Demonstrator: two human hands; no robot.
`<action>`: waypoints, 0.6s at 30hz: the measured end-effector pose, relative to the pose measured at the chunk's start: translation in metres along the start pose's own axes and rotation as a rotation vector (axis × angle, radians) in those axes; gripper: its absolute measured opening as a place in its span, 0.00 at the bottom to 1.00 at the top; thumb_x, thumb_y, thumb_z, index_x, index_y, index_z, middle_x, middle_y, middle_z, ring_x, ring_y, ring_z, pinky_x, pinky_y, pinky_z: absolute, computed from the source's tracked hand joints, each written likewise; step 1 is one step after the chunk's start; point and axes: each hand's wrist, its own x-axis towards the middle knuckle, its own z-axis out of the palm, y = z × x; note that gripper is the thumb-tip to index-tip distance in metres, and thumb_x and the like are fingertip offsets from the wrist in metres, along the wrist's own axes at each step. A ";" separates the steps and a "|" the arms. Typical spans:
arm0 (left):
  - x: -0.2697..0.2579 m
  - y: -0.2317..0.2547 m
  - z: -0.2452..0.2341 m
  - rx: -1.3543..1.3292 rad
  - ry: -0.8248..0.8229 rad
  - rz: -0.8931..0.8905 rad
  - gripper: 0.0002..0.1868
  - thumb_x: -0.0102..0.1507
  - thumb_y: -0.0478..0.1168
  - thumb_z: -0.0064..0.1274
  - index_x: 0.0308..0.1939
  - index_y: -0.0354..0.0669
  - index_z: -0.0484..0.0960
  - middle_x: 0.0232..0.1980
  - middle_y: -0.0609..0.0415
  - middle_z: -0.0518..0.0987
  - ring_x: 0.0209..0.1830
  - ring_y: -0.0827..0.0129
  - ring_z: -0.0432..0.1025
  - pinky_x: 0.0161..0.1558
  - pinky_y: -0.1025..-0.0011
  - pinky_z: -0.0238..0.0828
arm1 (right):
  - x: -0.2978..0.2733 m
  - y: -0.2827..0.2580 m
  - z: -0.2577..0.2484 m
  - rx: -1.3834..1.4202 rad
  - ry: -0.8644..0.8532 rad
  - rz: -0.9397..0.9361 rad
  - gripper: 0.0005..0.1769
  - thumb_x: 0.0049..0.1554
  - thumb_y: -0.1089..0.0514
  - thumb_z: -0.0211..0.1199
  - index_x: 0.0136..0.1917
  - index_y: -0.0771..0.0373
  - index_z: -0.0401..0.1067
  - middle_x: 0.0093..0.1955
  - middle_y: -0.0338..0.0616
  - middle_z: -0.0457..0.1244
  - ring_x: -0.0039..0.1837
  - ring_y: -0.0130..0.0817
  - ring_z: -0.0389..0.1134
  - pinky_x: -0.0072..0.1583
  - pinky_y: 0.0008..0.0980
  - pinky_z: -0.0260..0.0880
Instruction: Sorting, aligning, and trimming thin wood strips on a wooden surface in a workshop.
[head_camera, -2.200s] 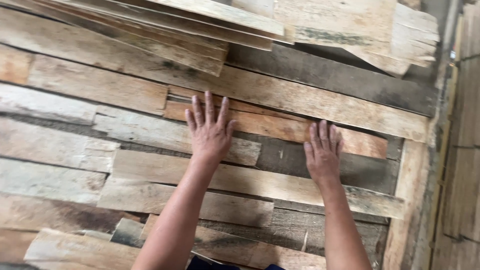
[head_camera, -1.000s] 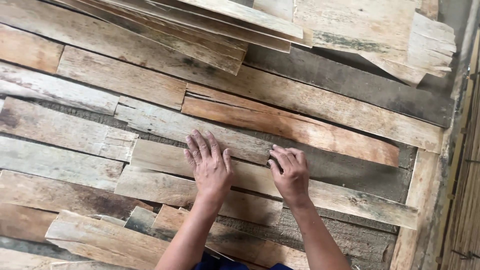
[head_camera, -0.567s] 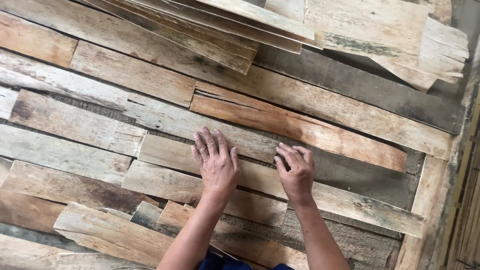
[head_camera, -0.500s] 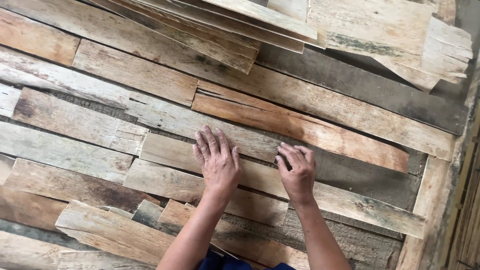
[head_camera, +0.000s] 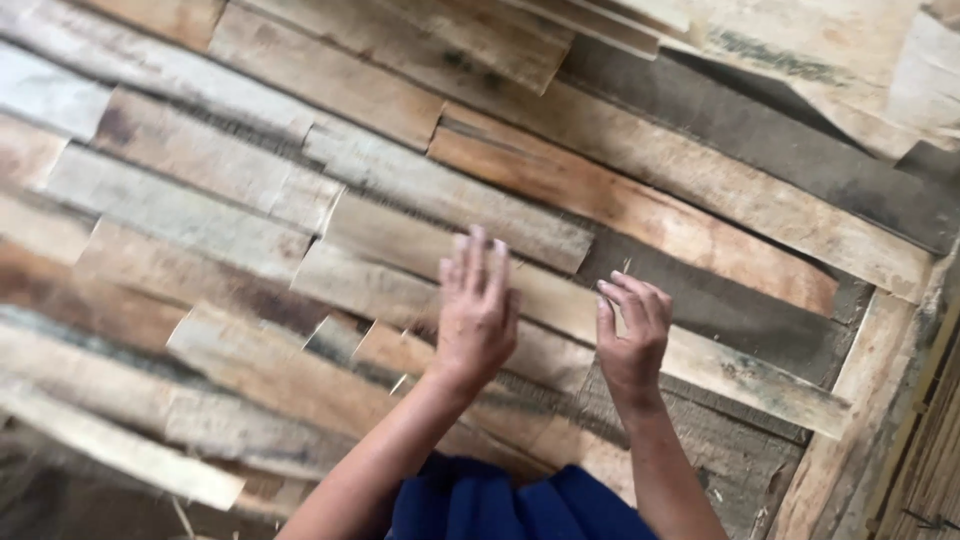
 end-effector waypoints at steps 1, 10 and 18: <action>-0.018 0.005 -0.010 -0.099 0.018 0.087 0.33 0.62 0.41 0.56 0.71 0.37 0.70 0.73 0.32 0.64 0.72 0.36 0.60 0.66 0.43 0.59 | -0.011 -0.013 -0.008 0.011 -0.015 -0.002 0.11 0.56 0.65 0.69 0.53 0.58 0.79 0.56 0.42 0.69 0.59 0.43 0.68 0.64 0.42 0.68; -0.198 0.018 -0.089 -0.366 -0.349 -0.077 0.05 0.65 0.43 0.51 0.39 0.49 0.80 0.32 0.54 0.80 0.31 0.54 0.76 0.26 0.53 0.69 | -0.142 -0.107 -0.039 0.203 -0.375 -0.170 0.13 0.57 0.61 0.65 0.57 0.59 0.75 0.56 0.43 0.68 0.59 0.40 0.68 0.64 0.39 0.63; -0.243 -0.018 -0.130 -0.372 -0.638 -0.544 0.16 0.64 0.51 0.46 0.41 0.51 0.86 0.37 0.49 0.85 0.42 0.45 0.80 0.42 0.50 0.78 | -0.209 -0.124 -0.027 -0.269 -0.572 -0.150 0.50 0.41 0.41 0.77 0.75 0.44 0.64 0.60 0.38 0.62 0.60 0.42 0.64 0.54 0.46 0.72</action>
